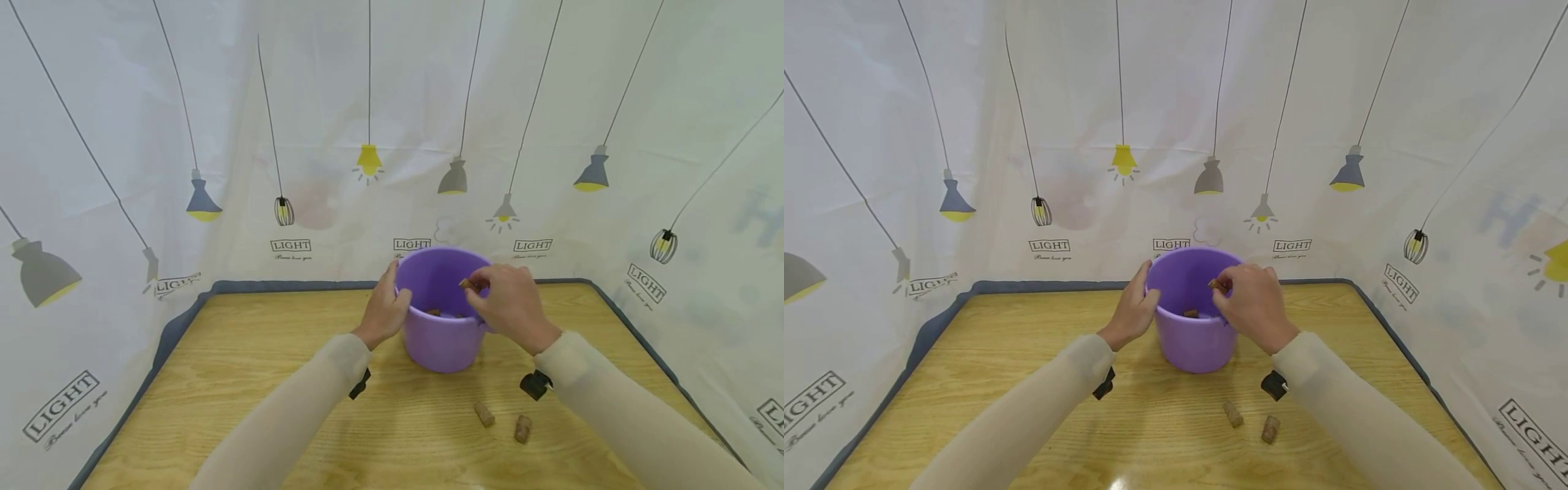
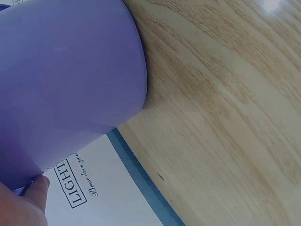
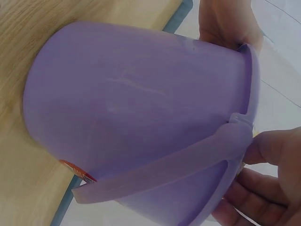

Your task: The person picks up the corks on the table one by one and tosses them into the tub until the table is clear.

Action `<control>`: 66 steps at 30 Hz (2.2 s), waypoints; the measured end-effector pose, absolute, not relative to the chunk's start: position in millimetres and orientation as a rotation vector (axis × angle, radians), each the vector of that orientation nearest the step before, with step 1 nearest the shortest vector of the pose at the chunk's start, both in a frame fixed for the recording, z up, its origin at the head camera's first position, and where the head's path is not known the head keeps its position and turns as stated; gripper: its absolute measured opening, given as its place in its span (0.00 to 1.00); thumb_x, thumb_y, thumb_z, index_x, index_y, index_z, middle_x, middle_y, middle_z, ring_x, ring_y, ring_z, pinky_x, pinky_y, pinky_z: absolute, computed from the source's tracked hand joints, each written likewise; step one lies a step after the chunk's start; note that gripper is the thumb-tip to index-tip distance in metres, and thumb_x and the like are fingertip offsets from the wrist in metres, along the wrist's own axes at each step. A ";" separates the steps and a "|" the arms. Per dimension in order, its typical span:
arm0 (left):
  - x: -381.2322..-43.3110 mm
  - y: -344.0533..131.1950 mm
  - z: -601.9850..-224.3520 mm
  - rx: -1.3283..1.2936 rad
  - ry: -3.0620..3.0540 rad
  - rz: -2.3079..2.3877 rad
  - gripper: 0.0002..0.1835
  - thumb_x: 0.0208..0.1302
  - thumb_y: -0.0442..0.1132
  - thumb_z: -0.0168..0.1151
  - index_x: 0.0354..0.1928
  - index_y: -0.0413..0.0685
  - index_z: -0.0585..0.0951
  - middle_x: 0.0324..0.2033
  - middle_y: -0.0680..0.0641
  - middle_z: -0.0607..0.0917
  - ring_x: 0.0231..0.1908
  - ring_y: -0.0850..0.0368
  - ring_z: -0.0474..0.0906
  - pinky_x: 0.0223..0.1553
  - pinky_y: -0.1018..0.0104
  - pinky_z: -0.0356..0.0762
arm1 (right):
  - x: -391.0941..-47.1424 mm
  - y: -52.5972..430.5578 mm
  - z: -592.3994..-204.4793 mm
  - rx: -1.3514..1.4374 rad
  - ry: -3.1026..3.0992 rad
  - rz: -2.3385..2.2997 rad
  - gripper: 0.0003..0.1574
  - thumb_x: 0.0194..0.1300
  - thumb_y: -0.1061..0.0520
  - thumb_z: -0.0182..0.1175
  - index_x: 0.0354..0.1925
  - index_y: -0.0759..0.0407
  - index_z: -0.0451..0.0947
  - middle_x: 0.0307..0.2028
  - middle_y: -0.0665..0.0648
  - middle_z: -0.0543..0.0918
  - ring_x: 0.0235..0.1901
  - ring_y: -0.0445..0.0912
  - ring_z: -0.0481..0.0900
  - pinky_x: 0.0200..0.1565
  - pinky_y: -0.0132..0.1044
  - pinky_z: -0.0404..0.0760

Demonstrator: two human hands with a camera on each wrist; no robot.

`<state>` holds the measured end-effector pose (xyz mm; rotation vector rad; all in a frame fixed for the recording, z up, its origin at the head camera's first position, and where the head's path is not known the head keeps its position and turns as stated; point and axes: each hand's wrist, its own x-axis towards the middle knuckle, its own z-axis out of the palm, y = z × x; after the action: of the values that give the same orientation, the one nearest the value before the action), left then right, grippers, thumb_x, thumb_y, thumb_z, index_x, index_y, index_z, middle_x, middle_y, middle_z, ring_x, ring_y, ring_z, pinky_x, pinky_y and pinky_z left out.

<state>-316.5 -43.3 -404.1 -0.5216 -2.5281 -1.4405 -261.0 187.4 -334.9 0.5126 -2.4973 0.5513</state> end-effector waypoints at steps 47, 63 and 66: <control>-315.6 -43.6 -402.7 -0.526 -2.519 -1.467 0.39 0.70 0.38 0.44 0.82 0.43 0.47 0.79 0.41 0.56 0.76 0.47 0.55 0.76 0.51 0.54 | -242.5 207.1 -341.5 0.438 -2.418 0.597 0.17 0.63 0.51 0.69 0.43 0.63 0.89 0.41 0.61 0.90 0.44 0.60 0.84 0.48 0.59 0.70; -316.8 -43.5 -401.7 -0.543 -2.513 -1.447 0.39 0.70 0.38 0.44 0.82 0.41 0.48 0.79 0.41 0.57 0.76 0.47 0.56 0.76 0.52 0.55 | -230.6 223.7 -341.2 0.461 -2.364 0.591 0.14 0.63 0.52 0.70 0.42 0.60 0.90 0.39 0.59 0.91 0.41 0.58 0.85 0.45 0.59 0.70; -318.0 -43.8 -402.5 -0.546 -2.508 -1.426 0.39 0.69 0.38 0.43 0.81 0.41 0.49 0.78 0.40 0.59 0.76 0.47 0.57 0.76 0.54 0.55 | -229.7 227.3 -342.3 0.463 -2.342 0.576 0.14 0.62 0.52 0.71 0.42 0.59 0.90 0.38 0.59 0.91 0.40 0.59 0.85 0.46 0.61 0.71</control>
<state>-318.0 -43.8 -402.5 -0.5461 -2.5075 -1.4265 -229.7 227.3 -342.3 0.4634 -2.3417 0.5758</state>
